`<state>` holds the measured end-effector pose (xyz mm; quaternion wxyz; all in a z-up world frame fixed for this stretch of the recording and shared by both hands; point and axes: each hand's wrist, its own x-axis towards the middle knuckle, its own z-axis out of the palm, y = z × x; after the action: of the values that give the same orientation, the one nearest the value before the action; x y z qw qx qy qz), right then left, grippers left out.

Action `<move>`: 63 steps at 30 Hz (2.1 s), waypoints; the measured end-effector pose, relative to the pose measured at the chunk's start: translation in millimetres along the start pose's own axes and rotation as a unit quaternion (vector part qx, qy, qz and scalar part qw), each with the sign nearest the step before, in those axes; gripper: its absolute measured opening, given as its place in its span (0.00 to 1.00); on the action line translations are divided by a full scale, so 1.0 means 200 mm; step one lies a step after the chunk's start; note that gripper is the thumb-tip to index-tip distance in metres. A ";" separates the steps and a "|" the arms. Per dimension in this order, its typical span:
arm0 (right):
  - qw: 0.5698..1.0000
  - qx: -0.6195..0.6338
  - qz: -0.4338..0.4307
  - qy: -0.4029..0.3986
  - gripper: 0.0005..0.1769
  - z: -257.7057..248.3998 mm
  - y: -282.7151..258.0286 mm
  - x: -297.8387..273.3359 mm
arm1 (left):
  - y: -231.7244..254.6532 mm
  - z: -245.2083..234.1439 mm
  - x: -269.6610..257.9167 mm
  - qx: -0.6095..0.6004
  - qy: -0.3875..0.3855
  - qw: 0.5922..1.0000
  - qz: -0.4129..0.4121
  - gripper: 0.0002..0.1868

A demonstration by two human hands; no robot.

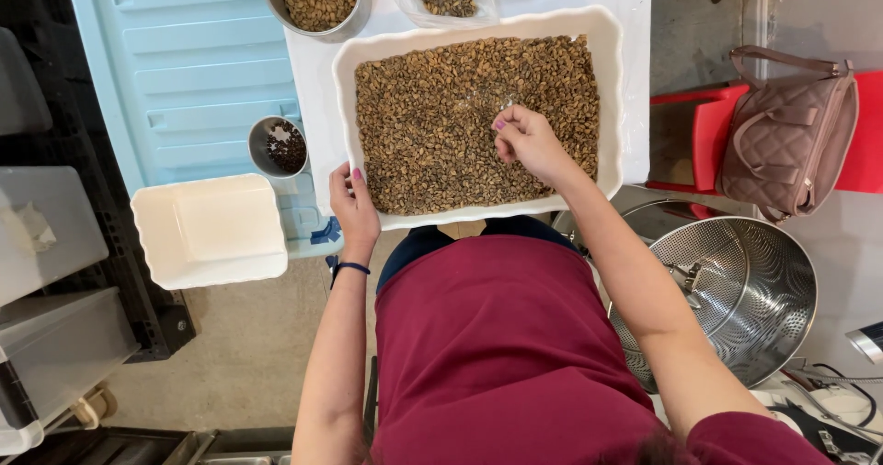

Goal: Sorting roasted coffee beans in a tray to remove defects

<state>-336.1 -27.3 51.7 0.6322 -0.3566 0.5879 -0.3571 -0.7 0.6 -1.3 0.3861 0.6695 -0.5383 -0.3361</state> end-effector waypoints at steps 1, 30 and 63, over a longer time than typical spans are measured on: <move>1.000 0.000 0.000 0.000 0.07 0.00 -0.01 0.00 | 0.00 0.00 0.00 0.000 0.000 1.000 0.000 0.16; 0.951 -0.260 -0.159 -0.046 0.07 0.45 0.04 0.08 | 0.06 -0.01 0.00 -0.025 -0.011 1.000 -0.004 0.18; 0.890 -0.401 -0.218 -0.014 0.07 0.61 0.09 0.26 | 0.08 -0.03 0.00 -0.034 -0.025 0.999 -0.017 0.18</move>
<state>-211.9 -59.7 18.1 0.3499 -0.7038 0.5799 -0.2144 -2.6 0.1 16.6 0.3889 0.6567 -0.5246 -0.3772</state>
